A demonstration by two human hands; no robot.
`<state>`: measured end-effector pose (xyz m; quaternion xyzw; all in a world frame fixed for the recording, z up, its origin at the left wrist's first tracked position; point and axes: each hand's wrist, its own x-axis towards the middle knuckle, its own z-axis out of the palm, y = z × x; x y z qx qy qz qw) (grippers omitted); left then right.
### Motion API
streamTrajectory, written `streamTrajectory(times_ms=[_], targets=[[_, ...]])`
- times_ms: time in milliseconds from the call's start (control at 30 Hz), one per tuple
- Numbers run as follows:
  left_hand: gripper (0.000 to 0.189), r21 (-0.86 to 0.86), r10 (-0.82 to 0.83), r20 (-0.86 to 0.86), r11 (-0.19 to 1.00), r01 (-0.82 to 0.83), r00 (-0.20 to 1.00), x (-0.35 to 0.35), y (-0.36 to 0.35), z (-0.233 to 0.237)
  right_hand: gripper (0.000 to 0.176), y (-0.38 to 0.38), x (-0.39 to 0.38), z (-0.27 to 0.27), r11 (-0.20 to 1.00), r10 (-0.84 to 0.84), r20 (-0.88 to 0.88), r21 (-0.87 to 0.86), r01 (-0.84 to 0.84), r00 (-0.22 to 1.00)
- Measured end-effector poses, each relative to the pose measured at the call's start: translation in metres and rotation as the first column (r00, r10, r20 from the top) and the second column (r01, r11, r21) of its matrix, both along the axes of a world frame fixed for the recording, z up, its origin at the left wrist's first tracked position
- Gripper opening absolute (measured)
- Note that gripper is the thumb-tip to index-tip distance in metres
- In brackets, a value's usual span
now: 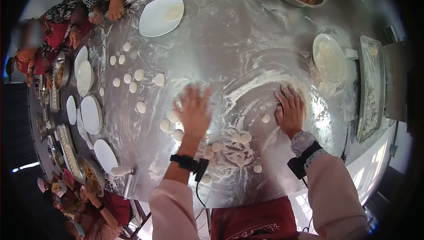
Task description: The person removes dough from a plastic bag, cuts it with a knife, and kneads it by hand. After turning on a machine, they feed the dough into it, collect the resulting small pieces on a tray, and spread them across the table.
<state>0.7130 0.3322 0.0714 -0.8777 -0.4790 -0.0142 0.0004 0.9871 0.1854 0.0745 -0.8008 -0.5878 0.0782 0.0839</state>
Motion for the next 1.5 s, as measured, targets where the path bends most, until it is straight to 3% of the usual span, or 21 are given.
streamTrajectory(times_ms=[33, 100, 167, 200, 300, 433, 500, 567, 633, 667, 767, 800, 867, 967, 1033, 1067, 1133, 1167, 1233, 1367, 1500], targets=[[0.059, 0.075, 0.130, 0.026, 0.988, -0.131, 0.991, -0.014, 0.004, 0.004, 0.049, 0.000, 0.001, 0.000, 1.000, -0.002, -0.001, 0.000, 0.002, 1.000], [0.051, 0.091, 0.125, 0.176, 0.986, -0.143, 0.976, -0.041, -0.003, 0.015, 0.050, -0.001, 0.002, -0.001, 0.999, 0.028, 0.003, 0.042, -0.028, 1.000], [0.044, -0.361, 0.009, 0.388, 0.922, 0.143, 0.921, -0.049, -0.020, 0.041, 0.050, -0.002, 0.000, -0.002, 1.000, 0.021, 0.011, 0.015, -0.021, 1.000], [0.045, -0.533, -0.049, 0.338, 0.813, 0.234, 0.940, -0.053, -0.033, 0.041, 0.050, -0.001, 0.000, -0.002, 1.000, 0.005, 0.026, -0.008, -0.004, 1.000], [0.036, -0.381, -0.263, 0.349, 0.837, 0.392, 0.900, -0.040, -0.066, 0.055, 0.049, -0.001, 0.000, -0.002, 0.999, 0.020, 0.030, 0.028, -0.021, 0.999], [0.033, -0.432, -0.148, 0.310, 0.858, 0.277, 0.939, -0.043, -0.070, 0.033, 0.049, -0.001, 0.001, -0.002, 0.998, 0.025, 0.019, 0.051, -0.026, 0.999], [0.031, -0.340, 0.034, 0.455, 0.930, 0.138, 0.890, -0.042, -0.061, 0.029, 0.048, -0.001, 0.000, -0.002, 0.999, 0.014, 0.018, 0.033, -0.014, 1.000], [0.035, -0.376, 0.029, 0.373, 0.918, 0.123, 0.927, -0.043, -0.058, 0.025, 0.049, -0.002, -0.001, -0.001, 0.999, 0.016, 0.014, 0.033, -0.017, 1.000], [0.049, -0.183, 0.014, 0.319, 0.982, 0.047, 0.947, -0.027, -0.052, 0.043, 0.049, 0.001, 0.000, 0.000, 0.999, 0.013, 0.013, 0.033, -0.014, 1.000], [0.063, -0.242, 0.060, 0.284, 0.970, 0.011, 0.957, -0.021, -0.047, 0.057, 0.049, 0.000, 0.000, -0.001, 0.999, 0.011, 0.017, 0.030, -0.012, 1.000], [0.067, -0.086, -0.050, 0.239, 0.994, 0.072, 0.970, 0.010, -0.031, 0.054, 0.049, 0.001, 0.000, -0.001, 1.000, 0.022, 0.025, 0.021, -0.022, 0.999], [0.065, -0.148, -0.117, 0.195, 0.978, 0.147, 0.974, 0.013, -0.031, 0.018, 0.049, 0.001, 0.001, -0.001, 0.999, 0.030, 0.031, 0.023, -0.031, 0.999], [0.063, -0.136, -0.155, 0.178, 0.974, 0.180, 0.972, 0.016, -0.025, 0.003, 0.049, 0.005, 0.003, -0.003, 0.998, 0.046, 0.024, 0.043, -0.047, 0.999], [0.057, -0.193, -0.192, 0.136, 0.957, 0.216, 0.972, 0.005, -0.010, 0.011, 0.049, -0.002, -0.001, 0.000, 0.999, 0.034, 0.013, 0.015, -0.034, 0.999], [0.049, 0.052, 0.023, 0.033, 0.998, -0.024, 0.999, -0.015, 0.002, 0.017, 0.049, 0.000, -0.001, -0.001, 1.000, 0.010, 0.023, -0.012, -0.010, 1.000], [0.049, 0.056, 0.021, 0.032, 0.998, -0.023, 0.999, -0.030, 0.005, 0.021, 0.049, 0.000, 0.000, -0.004, 1.000, 0.020, 0.030, 0.020, -0.020, 0.999], [0.048, -0.193, -0.057, 0.286, 0.974, 0.116, 0.957, -0.061, -0.007, 0.033, 0.049, -0.004, 0.002, -0.006, 0.999, 0.027, 0.032, 0.042, -0.029, 0.999], [0.048, -0.196, -0.050, 0.281, 0.975, 0.108, 0.959, -0.069, -0.020, 0.039, 0.049, -0.003, 0.002, -0.006, 0.999, 0.029, 0.039, 0.035, -0.030, 0.999], [0.045, -0.465, -0.213, 0.467, 0.766, 0.443, 0.858, -0.082, -0.043, 0.050, 0.049, -0.001, 0.001, -0.006, 0.999, 0.031, 0.045, 0.037, -0.033, 0.999], [0.044, -0.479, -0.262, 0.380, 0.765, 0.431, 0.887, -0.086, -0.079, 0.050, 0.050, -0.002, 0.001, -0.007, 0.998, 0.031, 0.057, 0.046, -0.034, 0.998], [0.038, -0.374, -0.082, 0.356, 0.901, 0.222, 0.931, -0.078, -0.081, 0.034, 0.049, -0.001, -0.001, -0.006, 0.999, 0.019, 0.057, 0.038, -0.022, 0.998]])
